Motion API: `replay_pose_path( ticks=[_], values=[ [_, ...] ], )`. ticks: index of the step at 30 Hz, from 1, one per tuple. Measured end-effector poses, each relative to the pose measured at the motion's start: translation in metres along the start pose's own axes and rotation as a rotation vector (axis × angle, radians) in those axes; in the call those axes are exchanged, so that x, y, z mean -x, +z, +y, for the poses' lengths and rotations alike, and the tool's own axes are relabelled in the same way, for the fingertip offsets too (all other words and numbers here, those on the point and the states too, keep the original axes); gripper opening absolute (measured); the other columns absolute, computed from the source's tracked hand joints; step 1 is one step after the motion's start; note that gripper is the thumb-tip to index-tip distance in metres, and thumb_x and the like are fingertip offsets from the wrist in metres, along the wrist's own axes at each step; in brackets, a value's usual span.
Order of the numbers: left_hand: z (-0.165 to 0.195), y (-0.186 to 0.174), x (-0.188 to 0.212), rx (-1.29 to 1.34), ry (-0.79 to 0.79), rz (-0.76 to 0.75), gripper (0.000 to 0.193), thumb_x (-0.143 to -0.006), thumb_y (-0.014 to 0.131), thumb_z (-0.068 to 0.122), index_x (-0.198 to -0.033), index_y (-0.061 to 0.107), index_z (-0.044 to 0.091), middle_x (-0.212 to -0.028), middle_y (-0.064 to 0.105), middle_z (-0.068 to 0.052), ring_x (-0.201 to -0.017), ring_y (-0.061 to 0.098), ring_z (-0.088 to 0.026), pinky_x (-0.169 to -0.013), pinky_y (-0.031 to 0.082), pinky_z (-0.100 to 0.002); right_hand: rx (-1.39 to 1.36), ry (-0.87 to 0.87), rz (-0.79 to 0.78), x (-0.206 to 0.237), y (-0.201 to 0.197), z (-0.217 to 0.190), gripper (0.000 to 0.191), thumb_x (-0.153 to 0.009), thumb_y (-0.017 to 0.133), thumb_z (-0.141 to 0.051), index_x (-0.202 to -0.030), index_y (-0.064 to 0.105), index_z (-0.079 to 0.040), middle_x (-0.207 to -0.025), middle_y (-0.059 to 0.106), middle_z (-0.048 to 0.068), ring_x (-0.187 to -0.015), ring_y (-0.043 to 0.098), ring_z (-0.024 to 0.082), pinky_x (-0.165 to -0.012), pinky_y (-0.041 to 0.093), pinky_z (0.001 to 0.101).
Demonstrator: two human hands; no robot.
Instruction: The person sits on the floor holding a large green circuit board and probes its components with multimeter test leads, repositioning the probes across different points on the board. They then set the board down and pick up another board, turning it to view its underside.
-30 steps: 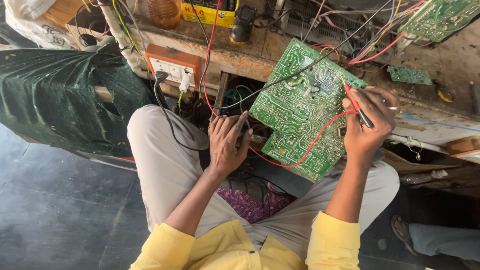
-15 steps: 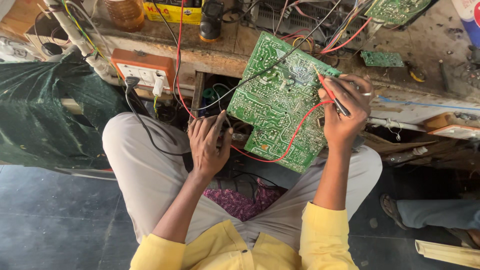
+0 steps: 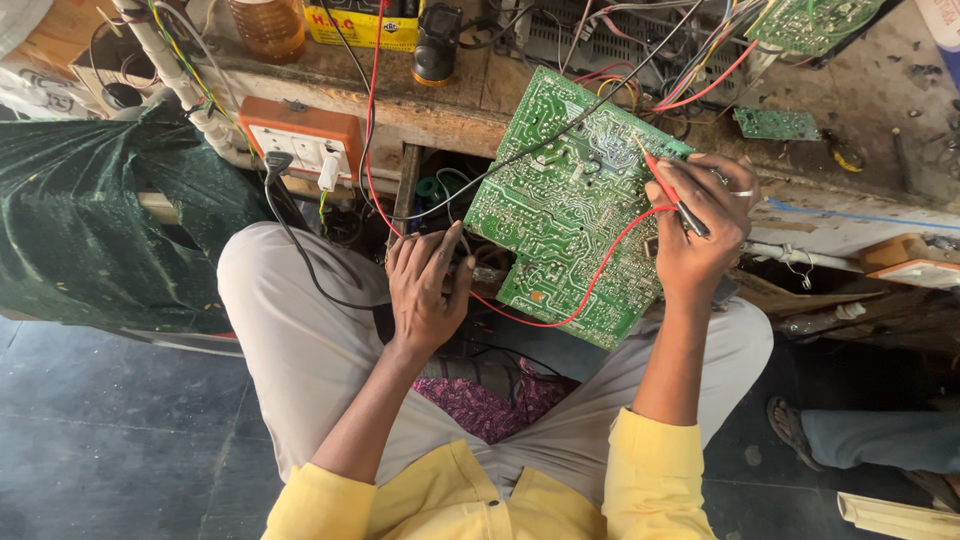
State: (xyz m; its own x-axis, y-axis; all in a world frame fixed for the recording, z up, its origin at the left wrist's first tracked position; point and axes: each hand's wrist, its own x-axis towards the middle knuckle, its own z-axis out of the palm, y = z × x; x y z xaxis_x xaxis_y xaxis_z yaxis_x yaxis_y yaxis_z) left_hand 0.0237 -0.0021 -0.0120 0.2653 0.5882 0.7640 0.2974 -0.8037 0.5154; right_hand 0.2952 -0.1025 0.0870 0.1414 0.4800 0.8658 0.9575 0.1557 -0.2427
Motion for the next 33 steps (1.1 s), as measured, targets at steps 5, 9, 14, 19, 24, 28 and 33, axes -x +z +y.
replay_pose_path(
  ticks=[5,9,14,19,24,28,33],
  values=[
    [0.0002,-0.0007,-0.0006,-0.004,-0.001,0.007,0.044,-0.091,0.075,0.014,-0.133,0.065,0.004,-0.114,0.067,-0.01,-0.106,0.062,-0.029,-0.104,0.041,-0.044,-0.017,0.016,0.01,0.0017,0.0016,0.0005,0.022,-0.099,0.084,-0.011,-0.121,0.078,-0.01,-0.118,0.076,0.004,-0.121,0.062,0.028,-0.124,0.036,0.0494],
    [0.0005,-0.003,-0.0012,0.001,0.005,0.013,0.044,-0.091,0.074,0.013,-0.133,0.064,0.003,-0.115,0.067,-0.011,-0.107,0.062,-0.03,-0.103,0.041,-0.043,0.015,-0.009,0.005,0.0015,0.0014,0.0,0.021,-0.1,0.083,-0.012,-0.12,0.078,-0.009,-0.117,0.077,0.005,-0.121,0.063,0.028,-0.124,0.034,0.0501],
    [0.0004,-0.0039,-0.0017,0.003,0.007,0.026,0.044,-0.091,0.075,0.013,-0.133,0.064,0.004,-0.115,0.067,-0.011,-0.108,0.062,-0.03,-0.104,0.042,-0.044,0.013,-0.01,-0.001,0.0017,0.0017,0.0013,0.021,-0.101,0.083,-0.014,-0.121,0.078,-0.009,-0.116,0.077,0.005,-0.119,0.063,0.029,-0.122,0.035,0.0495],
    [-0.0001,-0.0041,-0.002,0.004,0.009,0.027,0.044,-0.09,0.075,0.012,-0.132,0.064,0.004,-0.115,0.067,-0.011,-0.108,0.062,-0.03,-0.103,0.041,-0.044,-0.011,-0.012,0.011,0.0024,0.0029,0.0034,0.022,-0.101,0.084,-0.015,-0.121,0.078,-0.009,-0.117,0.077,0.005,-0.12,0.063,0.029,-0.122,0.036,0.0492],
    [0.0,-0.0042,-0.0018,0.001,0.01,0.027,0.045,-0.09,0.075,0.012,-0.132,0.064,0.004,-0.116,0.067,-0.011,-0.108,0.062,-0.03,-0.103,0.041,-0.044,0.003,-0.015,0.011,0.003,0.003,0.0036,0.022,-0.101,0.084,-0.014,-0.121,0.078,-0.009,-0.116,0.077,0.006,-0.12,0.063,0.029,-0.123,0.035,0.0498],
    [-0.0003,-0.0036,-0.0016,0.004,0.01,0.028,0.045,-0.09,0.076,0.012,-0.132,0.064,0.004,-0.116,0.067,-0.011,-0.108,0.062,-0.03,-0.103,0.042,-0.044,-0.007,-0.01,0.009,0.0027,0.0028,0.0036,0.021,-0.101,0.083,-0.014,-0.121,0.078,-0.009,-0.117,0.077,0.006,-0.12,0.063,0.029,-0.123,0.035,0.05],
    [-0.0008,-0.0027,-0.0013,0.003,0.01,0.025,0.045,-0.09,0.076,0.013,-0.133,0.064,0.004,-0.115,0.067,-0.011,-0.107,0.062,-0.03,-0.103,0.042,-0.044,-0.008,-0.005,0.014,0.0016,0.0025,0.0009,0.021,-0.101,0.083,-0.013,-0.121,0.078,-0.008,-0.117,0.077,0.006,-0.12,0.063,0.029,-0.123,0.035,0.0502]
  ],
)
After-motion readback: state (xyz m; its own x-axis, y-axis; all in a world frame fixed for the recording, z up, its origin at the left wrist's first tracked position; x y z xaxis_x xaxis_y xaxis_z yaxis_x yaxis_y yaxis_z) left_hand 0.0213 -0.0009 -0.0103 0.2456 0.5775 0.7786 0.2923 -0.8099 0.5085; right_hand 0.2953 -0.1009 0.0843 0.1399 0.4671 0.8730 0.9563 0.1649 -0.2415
